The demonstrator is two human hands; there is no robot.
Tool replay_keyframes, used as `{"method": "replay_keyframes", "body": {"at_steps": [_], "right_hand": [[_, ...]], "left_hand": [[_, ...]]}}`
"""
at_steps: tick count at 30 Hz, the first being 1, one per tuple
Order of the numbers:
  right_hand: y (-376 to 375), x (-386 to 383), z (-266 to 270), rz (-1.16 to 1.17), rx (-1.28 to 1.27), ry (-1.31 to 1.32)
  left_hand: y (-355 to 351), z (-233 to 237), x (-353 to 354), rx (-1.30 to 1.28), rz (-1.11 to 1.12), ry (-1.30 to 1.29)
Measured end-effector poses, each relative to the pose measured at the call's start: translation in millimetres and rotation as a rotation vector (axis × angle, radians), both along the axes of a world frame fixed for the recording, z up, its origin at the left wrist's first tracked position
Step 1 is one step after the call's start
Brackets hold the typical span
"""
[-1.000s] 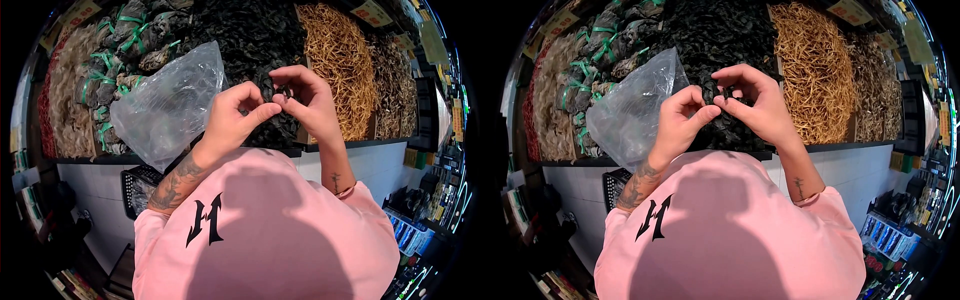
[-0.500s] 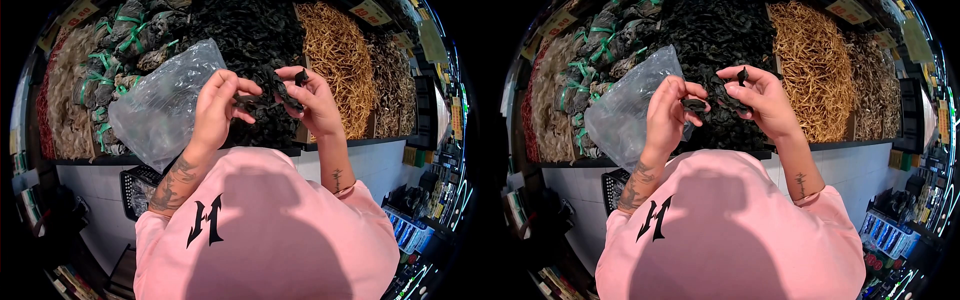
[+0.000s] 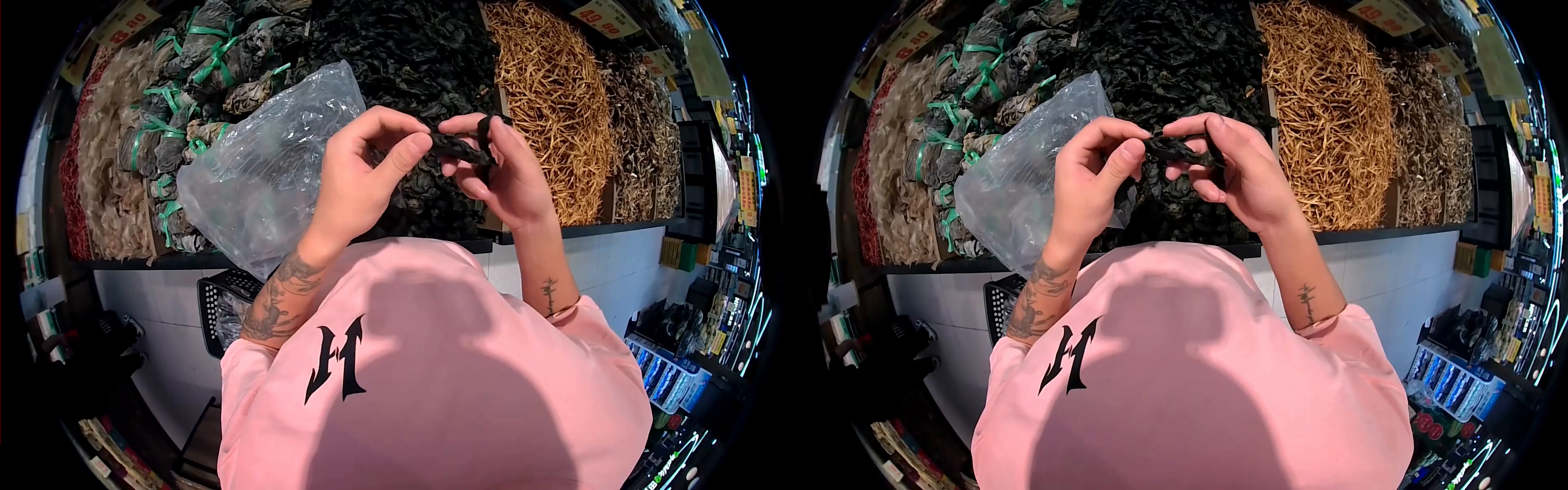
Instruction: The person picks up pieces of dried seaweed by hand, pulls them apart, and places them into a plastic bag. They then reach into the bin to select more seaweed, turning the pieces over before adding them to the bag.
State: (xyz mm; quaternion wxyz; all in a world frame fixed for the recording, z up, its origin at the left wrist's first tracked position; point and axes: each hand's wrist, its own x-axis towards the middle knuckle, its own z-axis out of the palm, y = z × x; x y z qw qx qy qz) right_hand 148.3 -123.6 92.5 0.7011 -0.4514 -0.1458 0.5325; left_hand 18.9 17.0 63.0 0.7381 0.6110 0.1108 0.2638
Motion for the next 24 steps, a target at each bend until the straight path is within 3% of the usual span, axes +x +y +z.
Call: {"method": "replay_keyframes", "body": {"at_steps": [2, 4, 9, 12, 19, 24], "right_hand": [[-1.0, -1.6, 0.6, -0.014, 0.016, -0.085], [-4.7, -3.4, -4.5, -0.038, -0.04, -0.485], [-5.1, -8.9, 12.2, -0.079, -0.121, -0.597], [-4.3, -11.2, 12.7, 0.028, -0.001, -0.658], [-5.7, -14.1, 12.9, -0.094, -0.056, -0.895], [-9.0, -15.4, 15.2, -0.108, -0.086, -1.122]], "left_hand": [[2.8, -2.4, -1.9, 0.006, 0.006, 0.035], [2.0, -5.2, -1.8, 0.011, 0.011, 0.071], [0.1, -10.1, 0.4, 0.129, 0.074, 0.032], [-2.2, -5.8, -0.9, 0.092, 0.095, 0.045], [-4.1, 2.9, -5.2, 0.075, 0.083, 0.006], [-4.0, 5.7, -10.6, 0.35, 0.183, -0.03]]}}
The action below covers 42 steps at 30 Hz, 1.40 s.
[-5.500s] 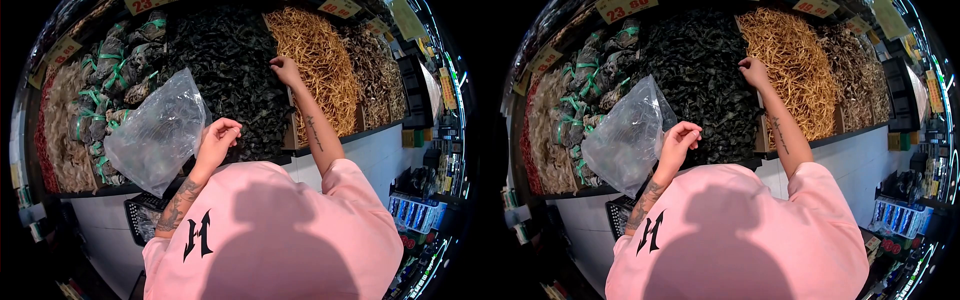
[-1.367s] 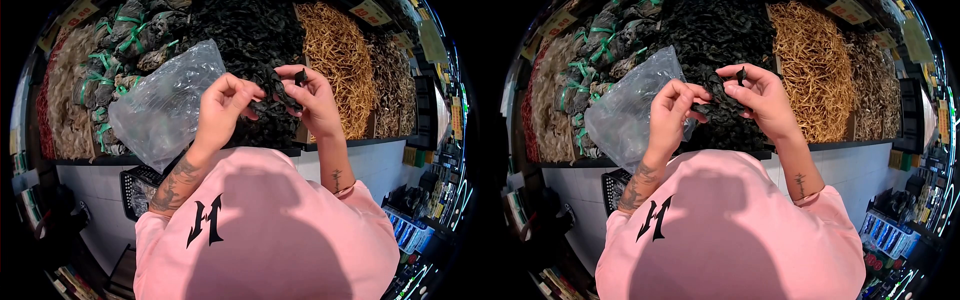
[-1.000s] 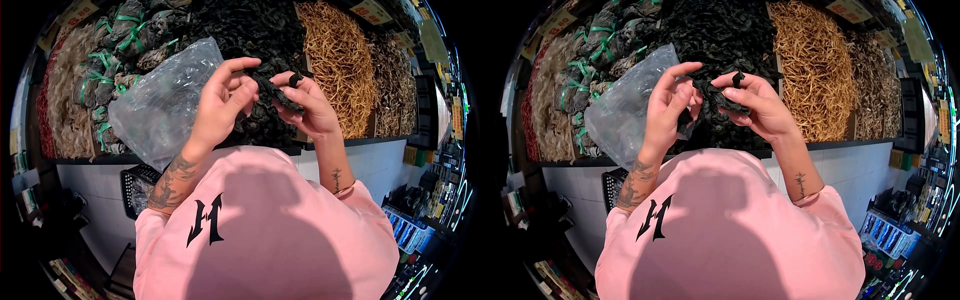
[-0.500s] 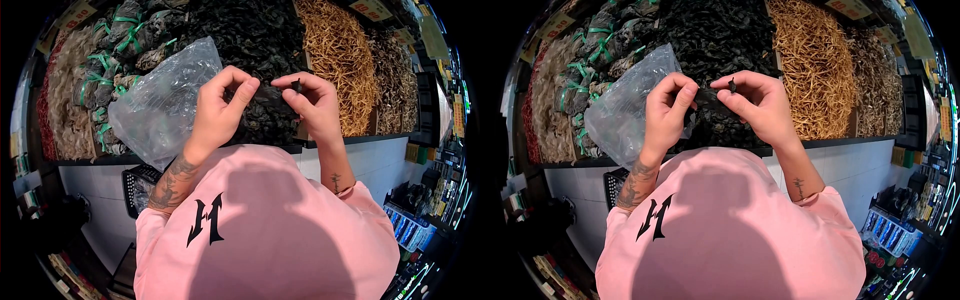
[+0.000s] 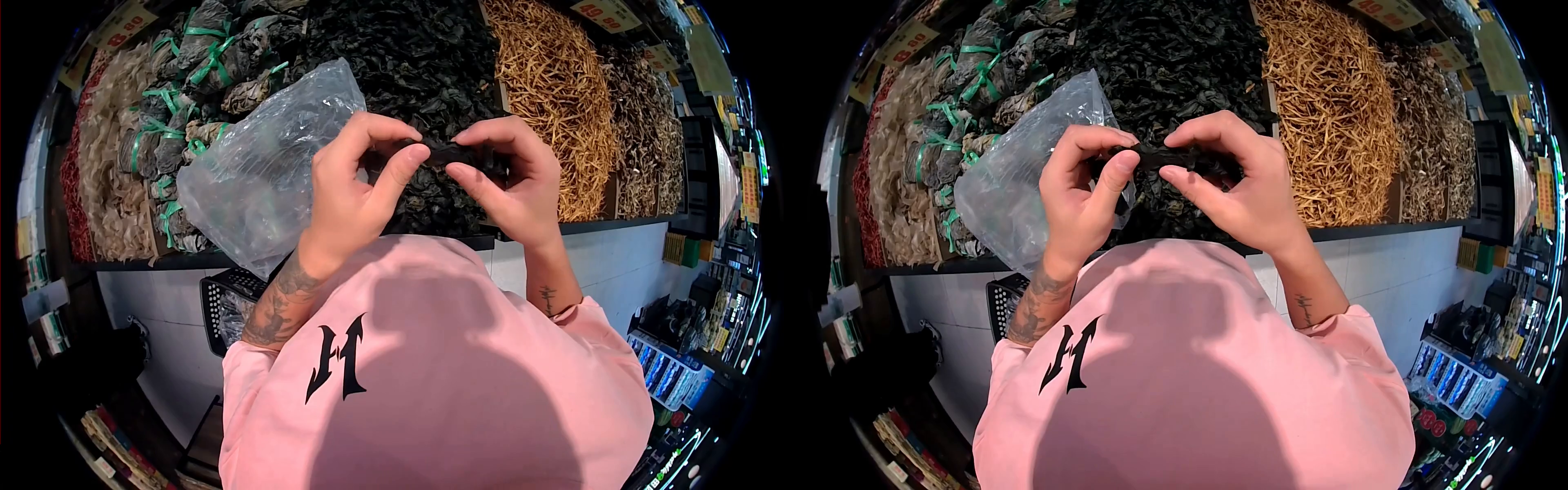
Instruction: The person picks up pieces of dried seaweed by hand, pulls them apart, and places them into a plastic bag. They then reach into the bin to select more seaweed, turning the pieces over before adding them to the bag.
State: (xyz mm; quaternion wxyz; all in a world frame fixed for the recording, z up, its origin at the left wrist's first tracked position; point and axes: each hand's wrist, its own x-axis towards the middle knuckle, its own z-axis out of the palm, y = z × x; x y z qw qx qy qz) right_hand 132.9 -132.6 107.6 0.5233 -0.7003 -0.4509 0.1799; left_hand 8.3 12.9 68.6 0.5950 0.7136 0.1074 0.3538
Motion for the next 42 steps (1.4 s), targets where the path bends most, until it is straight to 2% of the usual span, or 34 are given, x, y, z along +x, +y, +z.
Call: {"method": "replay_keyframes", "body": {"at_steps": [1, 3, 4, 6, 10, 13, 17, 23, 25, 26, 28, 34, 38, 40, 42], "right_hand": [[2.2, -0.7, 0.0, -0.011, 0.045, 0.096], [6.9, 0.2, -1.6, -0.026, 0.112, 0.304], [5.0, 2.5, 1.1, -0.027, 0.112, 0.302], [0.1, 8.4, 8.5, 0.076, -0.073, 0.52], [-0.4, 7.1, 5.6, 0.111, 0.012, 0.399], [0.1, 6.4, 6.6, 0.155, 0.063, 0.381], [0.9, 5.4, 3.4, 0.183, 0.071, 0.397], [1.3, 0.4, 3.7, 0.134, 0.102, 0.388], [0.1, 0.3, 3.4, 0.07, 0.045, 0.285], [0.6, -0.4, 2.4, 0.07, 0.046, 0.286], [2.4, -2.2, 0.1, 0.048, 0.195, 0.205], [-1.7, 3.6, 2.3, 0.15, 0.184, 0.272], [-2.0, 3.1, -2.6, 0.106, 0.191, 0.216], [1.0, -1.5, -4.3, 0.063, 0.291, 0.306], [-2.0, 1.0, -5.1, 0.078, 0.235, 0.272]], "left_hand": [[-0.2, 1.7, 0.9, 0.0, -0.001, 0.0], [-0.6, 4.8, 3.7, 0.329, 0.043, -0.202], [0.1, 3.9, 4.6, 0.329, 0.043, -0.204], [2.0, 1.2, 5.3, 0.521, 0.084, -0.289], [2.3, 3.6, 2.2, 0.556, 0.052, -0.275], [-3.8, 2.2, 3.8, 0.449, 0.046, -0.295], [-5.0, 1.2, 3.0, 0.45, 0.056, -0.303], [-3.2, 1.7, 2.8, 0.487, 0.051, -0.324], [-5.6, 9.1, -0.8, 0.327, -0.013, -0.216], [-4.0, 8.4, -0.6, 0.328, -0.014, -0.215], [1.0, 5.7, 0.9, 0.44, -0.028, -0.17], [-1.2, 6.7, 3.1, 0.411, -0.004, -0.14], [-3.2, 10.5, 3.3, 0.401, -0.003, -0.12], [-3.8, 12.3, 1.5, 0.406, -0.007, -0.076], [-4.7, 12.3, 2.6, 0.41, -0.013, -0.034]]}}
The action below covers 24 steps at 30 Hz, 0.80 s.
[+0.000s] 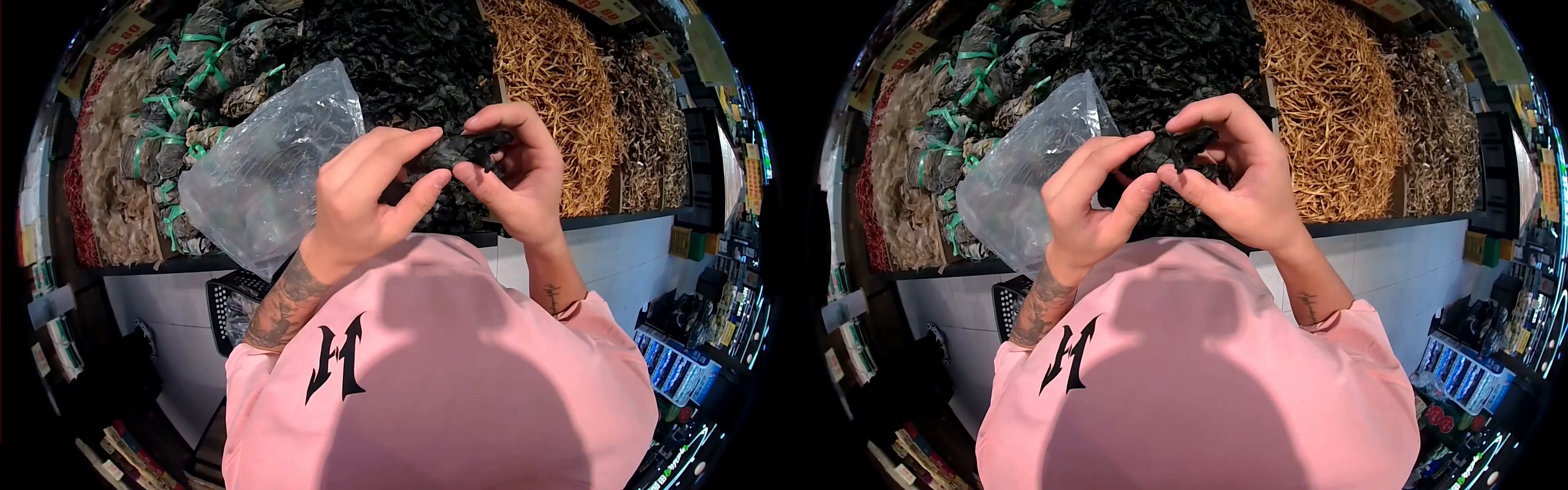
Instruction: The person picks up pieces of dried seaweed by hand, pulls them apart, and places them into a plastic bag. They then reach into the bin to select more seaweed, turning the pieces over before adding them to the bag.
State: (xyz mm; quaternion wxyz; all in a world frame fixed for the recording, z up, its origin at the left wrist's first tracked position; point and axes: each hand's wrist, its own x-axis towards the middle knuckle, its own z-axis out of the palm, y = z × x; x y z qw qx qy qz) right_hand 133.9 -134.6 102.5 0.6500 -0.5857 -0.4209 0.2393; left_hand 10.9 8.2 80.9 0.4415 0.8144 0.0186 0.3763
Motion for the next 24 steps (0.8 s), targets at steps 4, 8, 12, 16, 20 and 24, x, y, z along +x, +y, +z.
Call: {"method": "replay_keyframes", "body": {"at_steps": [4, 8, 12, 16, 20, 24], "right_hand": [[0.7, -2.2, -2.0, -0.014, -0.055, 0.013], [7.7, -8.2, -3.4, -0.09, 0.018, 0.063], [8.3, -9.5, -2.4, -0.117, -0.001, 0.058], [7.4, -8.7, -5.6, -0.11, -0.034, -0.041], [7.7, -9.9, -10.5, -0.1, 0.014, -0.041], [8.4, -12.5, -8.5, -0.087, 0.049, -0.023]], "left_hand": [[0.5, -4.7, 7.7, 0.158, 0.072, -0.089], [0.8, -9.3, 10.9, 0.297, 0.111, -0.124], [-3.4, -4.1, 8.9, 0.267, 0.12, -0.054], [-6.5, -3.9, 8.9, 0.284, 0.141, -0.028], [-7.6, -5.7, 10.7, 0.275, 0.136, -0.054], [-8.9, -6.0, 10.2, 0.258, 0.129, -0.045]]}}
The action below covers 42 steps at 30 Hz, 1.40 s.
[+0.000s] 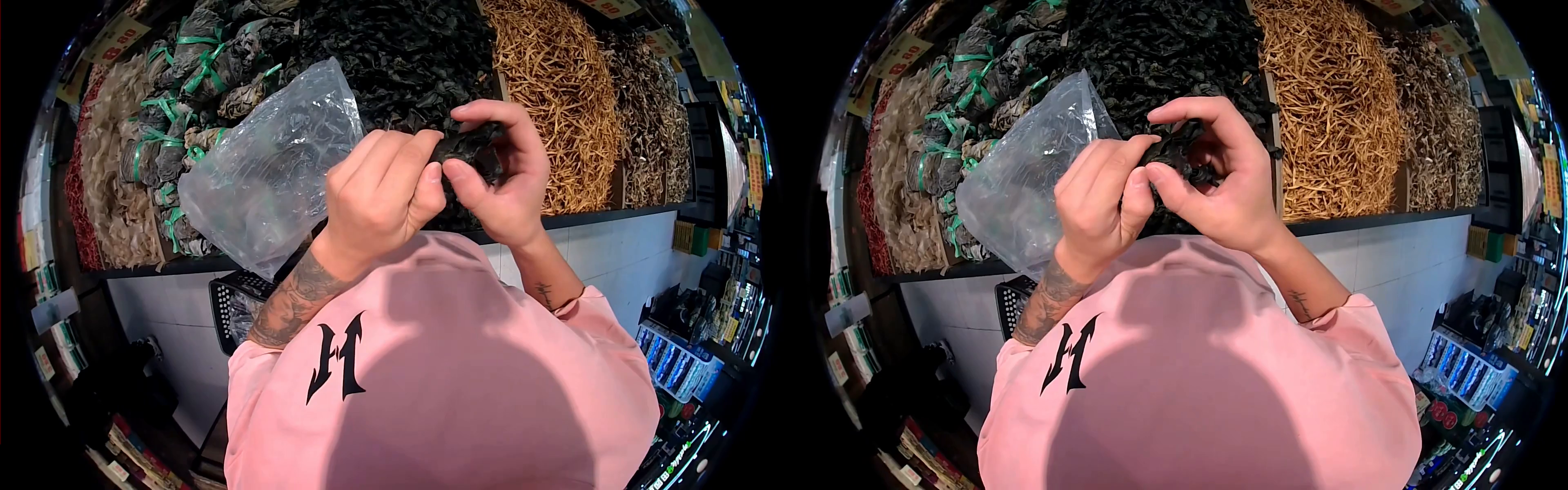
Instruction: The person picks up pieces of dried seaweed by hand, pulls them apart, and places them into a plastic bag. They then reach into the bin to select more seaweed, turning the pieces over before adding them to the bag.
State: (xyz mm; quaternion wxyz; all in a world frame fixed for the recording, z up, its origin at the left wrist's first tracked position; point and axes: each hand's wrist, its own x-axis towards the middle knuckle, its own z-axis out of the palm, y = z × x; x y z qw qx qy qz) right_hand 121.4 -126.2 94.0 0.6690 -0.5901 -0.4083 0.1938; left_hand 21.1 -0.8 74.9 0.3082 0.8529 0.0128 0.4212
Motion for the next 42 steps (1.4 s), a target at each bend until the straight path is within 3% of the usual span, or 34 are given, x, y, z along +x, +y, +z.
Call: {"method": "replay_keyframes", "body": {"at_steps": [18, 24, 27, 35, 42], "right_hand": [[-1.5, 2.5, -4.1, -0.007, -0.03, -0.083], [0.8, -0.1, -7.4, 0.001, 0.073, 0.083], [-0.7, 4.0, -5.2, 0.04, 0.032, 0.323], [-1.4, 7.5, -1.9, 0.176, -0.072, 0.463], [-1.2, 6.4, 0.8, 0.193, -0.098, 0.464]], "left_hand": [[2.0, -7.3, 4.2, 0.08, 0.003, -0.047], [5.5, -4.8, 2.5, 0.12, 0.007, -0.019], [9.9, 3.8, -0.7, 0.019, -0.073, 0.07], [17.0, 12.3, -4.6, 0.064, -0.181, 0.284], [13.9, 7.3, -4.9, 0.063, -0.143, 0.333]]}}
